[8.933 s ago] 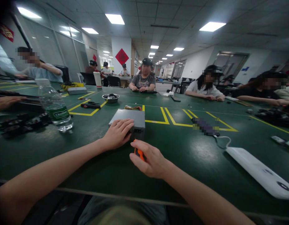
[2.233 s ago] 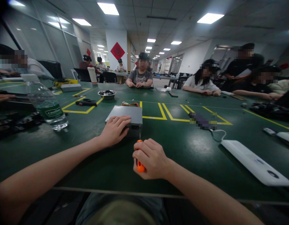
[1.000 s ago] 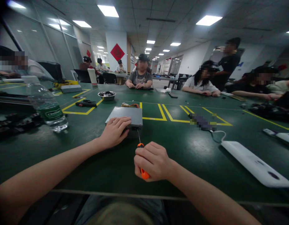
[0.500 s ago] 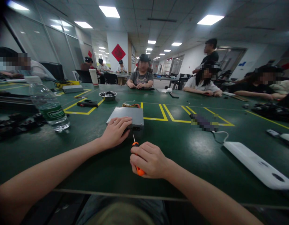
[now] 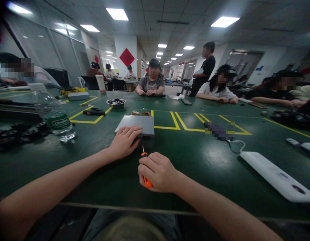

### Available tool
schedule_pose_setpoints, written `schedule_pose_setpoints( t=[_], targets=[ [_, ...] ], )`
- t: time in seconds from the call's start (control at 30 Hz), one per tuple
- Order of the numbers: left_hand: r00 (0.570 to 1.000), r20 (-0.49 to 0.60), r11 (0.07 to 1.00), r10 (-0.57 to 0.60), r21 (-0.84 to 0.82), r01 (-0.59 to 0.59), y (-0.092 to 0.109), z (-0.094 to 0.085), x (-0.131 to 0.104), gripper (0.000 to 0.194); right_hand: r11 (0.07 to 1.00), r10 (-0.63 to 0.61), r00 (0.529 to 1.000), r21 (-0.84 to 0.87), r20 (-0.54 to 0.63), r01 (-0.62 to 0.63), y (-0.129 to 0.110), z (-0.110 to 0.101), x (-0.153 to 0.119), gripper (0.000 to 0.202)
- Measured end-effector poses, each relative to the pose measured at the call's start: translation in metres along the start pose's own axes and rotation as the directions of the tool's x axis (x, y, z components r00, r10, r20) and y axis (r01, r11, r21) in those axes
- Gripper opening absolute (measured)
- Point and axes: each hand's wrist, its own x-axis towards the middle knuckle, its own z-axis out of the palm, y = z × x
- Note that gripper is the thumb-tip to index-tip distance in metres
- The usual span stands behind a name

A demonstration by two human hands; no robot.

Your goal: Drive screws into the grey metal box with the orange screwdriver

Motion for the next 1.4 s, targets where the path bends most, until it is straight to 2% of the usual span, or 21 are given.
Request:
schedule_pose_setpoints(
  t=[0.27, 0.4, 0.5, 0.67, 0.8, 0.87, 0.97, 1.13, 1.27, 1.4],
  targets=[
    [1.000, 0.005, 1.000, 0.006, 0.008, -0.006, -0.001, 0.000, 0.000, 0.032, 1.000, -0.009, 1.000, -0.021, 0.011, 0.009, 0.000, 0.000, 0.005, 0.001],
    [1.000, 0.005, 1.000, 0.007, 0.008, -0.007, -0.001, 0.000, -0.001, 0.033, 1.000, 0.017, 0.997, 0.023, -0.072, -0.016, 0.003, 0.004, 0.000, 0.013],
    [1.000, 0.008, 1.000, 0.014, 0.013, -0.014, -0.001, 0.000, -0.001, 0.033, 0.998, 0.021, 0.989, -0.058, -0.146, -0.030, 0.003, 0.005, -0.003, 0.013],
    [1.000, -0.017, 0.999, 0.025, 0.023, -0.024, -0.001, 0.000, 0.000, 0.033, 0.981, -0.095, 0.979, -0.183, -0.180, 0.062, -0.001, -0.002, 0.009, 0.011],
    [0.999, -0.020, 0.999, 0.028, 0.030, -0.028, -0.001, 0.000, -0.001, 0.033, 0.959, -0.078, 0.982, -0.282, -0.172, 0.027, -0.002, -0.006, 0.017, 0.010],
    [0.999, -0.020, 0.999, 0.026, 0.031, -0.025, -0.001, 0.000, -0.001, 0.033, 0.950, -0.051, 0.978, -0.311, -0.203, -0.015, -0.002, -0.005, 0.017, 0.010],
    [0.999, -0.029, 0.999, 0.026, 0.024, -0.026, -0.001, 0.001, -0.001, 0.033, 0.965, 0.014, 0.965, -0.249, -0.263, -0.082, -0.003, 0.000, 0.016, 0.008],
    [0.999, -0.035, 1.000, 0.017, 0.004, -0.017, -0.001, 0.002, -0.001, 0.034, 0.988, -0.045, 0.974, -0.153, -0.224, 0.011, -0.006, 0.005, 0.015, 0.009],
    [0.999, -0.032, 1.000, 0.004, -0.012, -0.005, 0.000, 0.000, -0.001, 0.033, 0.979, -0.052, 0.972, -0.202, -0.229, 0.005, -0.005, 0.001, 0.015, 0.012],
    [0.999, -0.032, 1.000, -0.020, -0.019, 0.020, 0.002, -0.001, 0.000, 0.029, 0.968, -0.142, 0.973, -0.232, -0.181, 0.098, -0.004, -0.003, 0.014, 0.014]
  ],
)
